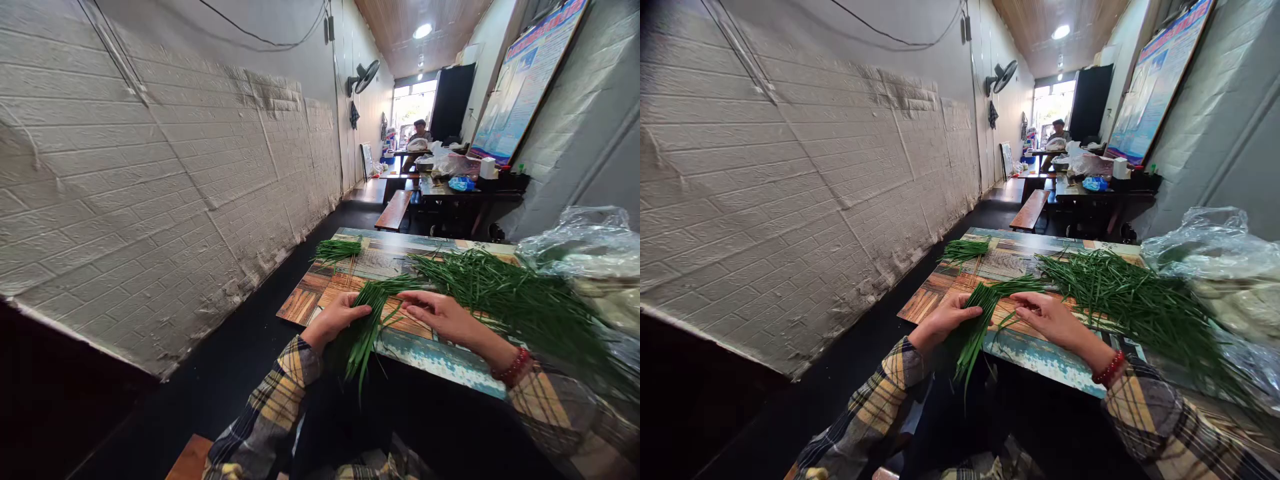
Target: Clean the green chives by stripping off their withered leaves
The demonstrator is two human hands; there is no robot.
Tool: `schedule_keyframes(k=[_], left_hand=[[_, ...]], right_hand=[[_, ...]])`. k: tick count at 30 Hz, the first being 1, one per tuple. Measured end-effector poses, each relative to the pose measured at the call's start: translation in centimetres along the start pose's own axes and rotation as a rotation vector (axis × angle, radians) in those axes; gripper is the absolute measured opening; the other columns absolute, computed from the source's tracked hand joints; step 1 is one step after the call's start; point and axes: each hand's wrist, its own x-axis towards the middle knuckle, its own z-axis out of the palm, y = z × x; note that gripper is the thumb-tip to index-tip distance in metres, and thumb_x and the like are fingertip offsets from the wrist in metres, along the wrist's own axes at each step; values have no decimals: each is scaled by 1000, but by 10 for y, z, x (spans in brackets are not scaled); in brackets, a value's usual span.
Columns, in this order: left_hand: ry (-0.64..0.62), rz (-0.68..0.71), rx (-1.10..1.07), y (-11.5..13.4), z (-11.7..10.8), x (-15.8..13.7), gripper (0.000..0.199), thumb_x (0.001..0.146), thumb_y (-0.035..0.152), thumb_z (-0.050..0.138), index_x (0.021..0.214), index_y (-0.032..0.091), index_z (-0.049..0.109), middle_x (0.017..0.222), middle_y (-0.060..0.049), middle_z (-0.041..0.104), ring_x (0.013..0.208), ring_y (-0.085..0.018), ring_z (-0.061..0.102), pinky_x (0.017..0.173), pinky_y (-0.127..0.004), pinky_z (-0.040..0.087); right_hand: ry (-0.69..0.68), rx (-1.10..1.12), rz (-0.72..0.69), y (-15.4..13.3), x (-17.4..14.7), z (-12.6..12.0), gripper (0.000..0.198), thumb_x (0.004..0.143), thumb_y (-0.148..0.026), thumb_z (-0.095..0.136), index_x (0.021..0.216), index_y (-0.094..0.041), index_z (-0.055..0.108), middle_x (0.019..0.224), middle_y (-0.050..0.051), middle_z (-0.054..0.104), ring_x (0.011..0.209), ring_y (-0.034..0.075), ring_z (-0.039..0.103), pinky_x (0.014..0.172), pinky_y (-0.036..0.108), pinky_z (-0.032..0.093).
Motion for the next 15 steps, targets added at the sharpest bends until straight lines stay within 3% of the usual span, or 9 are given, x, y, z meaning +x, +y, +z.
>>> schedule_keyframes(k=[2, 6, 10, 15], left_hand=[[-37, -35, -13, -7, 2, 4, 40, 62, 41, 80, 86, 11, 68, 73, -5, 70, 67, -16, 64, 65, -26, 48], [-167, -110, -54, -13, 14, 14, 41, 63, 41, 80, 89, 13, 68, 77, -6, 70, 68, -16, 64, 66, -27, 48], [-259, -153, 16, -24, 27, 25, 41, 61, 41, 82, 87, 13, 67, 75, -2, 67, 62, -12, 58, 63, -24, 45], [-267, -159, 204, -46, 30, 34, 40, 65, 45, 77, 87, 13, 67, 72, 2, 62, 61, -9, 51, 61, -22, 42]], right_hand=[[7, -50, 33, 6, -4, -9, 40, 85, -45, 54, 115, -21, 64, 108, 8, 71, 96, 21, 67, 82, 37, 54], [-30, -58, 42, 10, -6, -11, 42, 86, -46, 51, 116, -18, 60, 93, 6, 70, 74, 17, 65, 70, 33, 54], [-12, -55, 8, 17, -7, 14, 42, 84, -47, 51, 111, -15, 56, 81, 3, 65, 64, 15, 59, 60, 29, 49], [213, -125, -3, 38, -14, 51, 29, 89, -45, 44, 91, -21, 60, 81, 3, 66, 77, 18, 61, 71, 31, 47]])
